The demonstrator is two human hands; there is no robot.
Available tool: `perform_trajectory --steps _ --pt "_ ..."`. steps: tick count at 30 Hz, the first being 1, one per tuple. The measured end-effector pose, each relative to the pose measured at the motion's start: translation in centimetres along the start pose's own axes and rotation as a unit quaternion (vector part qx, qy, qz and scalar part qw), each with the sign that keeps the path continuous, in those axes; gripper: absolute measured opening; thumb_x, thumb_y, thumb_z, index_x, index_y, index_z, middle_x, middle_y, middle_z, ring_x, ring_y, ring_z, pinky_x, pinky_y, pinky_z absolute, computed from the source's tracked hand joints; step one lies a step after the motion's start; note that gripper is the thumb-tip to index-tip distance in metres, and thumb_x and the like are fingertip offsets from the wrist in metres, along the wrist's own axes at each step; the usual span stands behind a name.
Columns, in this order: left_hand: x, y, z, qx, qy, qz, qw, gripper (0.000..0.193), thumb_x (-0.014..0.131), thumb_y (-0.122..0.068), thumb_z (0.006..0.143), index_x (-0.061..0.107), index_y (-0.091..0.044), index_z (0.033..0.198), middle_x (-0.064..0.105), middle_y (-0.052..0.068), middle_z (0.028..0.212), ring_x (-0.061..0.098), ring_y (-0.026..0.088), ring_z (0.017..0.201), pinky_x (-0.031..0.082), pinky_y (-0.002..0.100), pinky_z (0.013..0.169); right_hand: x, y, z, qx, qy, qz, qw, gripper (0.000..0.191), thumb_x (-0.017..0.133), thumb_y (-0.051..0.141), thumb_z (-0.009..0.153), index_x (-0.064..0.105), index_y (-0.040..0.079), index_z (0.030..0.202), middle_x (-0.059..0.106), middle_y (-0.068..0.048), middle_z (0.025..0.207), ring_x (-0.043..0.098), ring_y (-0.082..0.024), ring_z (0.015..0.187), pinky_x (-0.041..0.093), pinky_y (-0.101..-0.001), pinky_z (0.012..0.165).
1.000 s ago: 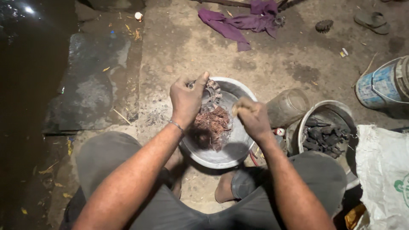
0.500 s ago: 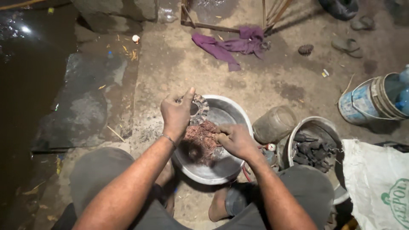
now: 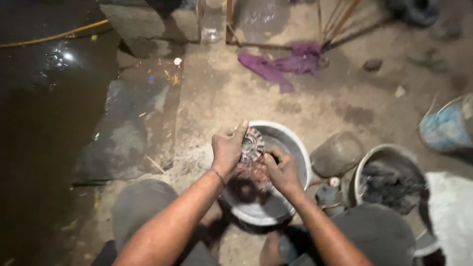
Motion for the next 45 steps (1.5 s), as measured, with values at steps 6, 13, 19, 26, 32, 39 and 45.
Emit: perform_trajectory --steps 6,13,19,26,32,39,45 --pt "0.6 -0.6 -0.4 -0.069 0.006 -0.107 0.992 0.033 0.078 -0.028 0.087 0.071 -0.002 0.069 0.065 -0.002 0.063 0.052 0.007 0.052 0.039 0.031 0.044 -1.0 1.8 -0.1 -0.122 -0.047 -0.036 0.991 0.023 0.065 0.017 0.094 0.073 0.001 0.11 0.076 -0.016 0.102 0.073 -0.023 0.094 0.055 -0.0344 0.082" --pt "0.5 -3.1 -1.1 -0.036 -0.012 -0.048 0.998 0.033 0.08 -0.03 0.087 0.072 -0.002 0.07 0.067 -0.002 0.062 0.055 0.006 0.052 0.043 0.03 0.044 -2.9 5.2 -0.8 -0.116 -0.084 -0.079 0.987 0.017 0.064 0.013 0.09 0.072 0.002 0.099 0.074 -0.015 0.089 0.073 -0.028 0.082 0.056 -0.0375 0.074" --pt "0.1 -1.5 -1.6 -0.004 -0.009 0.001 1.0 0.05 0.081 -0.033 0.094 0.062 0.001 0.063 0.052 -0.003 0.062 0.042 0.007 0.055 0.033 0.032 0.045 -3.5 6.7 -1.7 -0.2 -0.131 -0.152 0.959 0.013 0.063 0.006 0.091 0.07 0.003 0.101 0.068 -0.018 0.087 0.068 -0.035 0.078 0.052 -0.0412 0.069" --pt "-0.2 -1.4 -1.7 0.011 -0.027 0.009 1.0 0.043 0.081 -0.035 0.089 0.066 -0.001 0.068 0.062 -0.001 0.064 0.053 0.005 0.058 0.045 0.029 0.048 -3.7 8.3 -2.7 -0.231 -0.132 -0.123 0.956 0.011 0.064 0.004 0.091 0.069 0.003 0.101 0.068 -0.013 0.084 0.068 -0.027 0.073 0.053 -0.0378 0.066" --pt "-0.1 -3.2 -2.3 0.095 -0.032 0.099 0.99 0.041 0.083 -0.038 0.086 0.071 0.0 0.078 0.069 0.009 0.07 0.065 0.016 0.063 0.052 0.034 0.059 -4.0 8.6 -2.3 -0.234 -0.12 -0.107 0.959 0.008 0.07 0.006 0.09 0.07 0.002 0.096 0.066 -0.012 0.08 0.064 -0.023 0.068 0.05 -0.0342 0.063" --pt "-0.2 -3.8 -3.1 0.117 -0.016 0.167 0.979 0.046 0.085 -0.04 0.084 0.07 0.004 0.083 0.069 0.014 0.068 0.066 0.022 0.064 0.053 0.039 0.063 -3.6 2.7 -1.4 -0.114 -0.141 -0.05 0.982 0.013 0.072 0.014 0.094 0.071 0.001 0.097 0.071 -0.007 0.082 0.064 -0.011 0.073 0.051 -0.0285 0.066" --pt "-0.4 -2.8 -1.6 -0.049 -0.012 -0.136 0.989 0.034 0.077 -0.031 0.093 0.073 0.001 0.082 0.069 0.001 0.07 0.058 0.01 0.058 0.046 0.032 0.051 -2.7 -1.7 0.2 -0.012 -0.04 -0.001 0.999 0.024 0.073 0.026 0.097 0.072 0.001 0.098 0.064 -0.004 0.079 0.057 -0.009 0.078 0.05 -0.0282 0.07"
Point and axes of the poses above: each hand's wrist, its own z-axis towards the middle knuckle, its own x-axis out of the palm, y = z × x, the point moved 2 cm from there along z, towards the middle knuckle
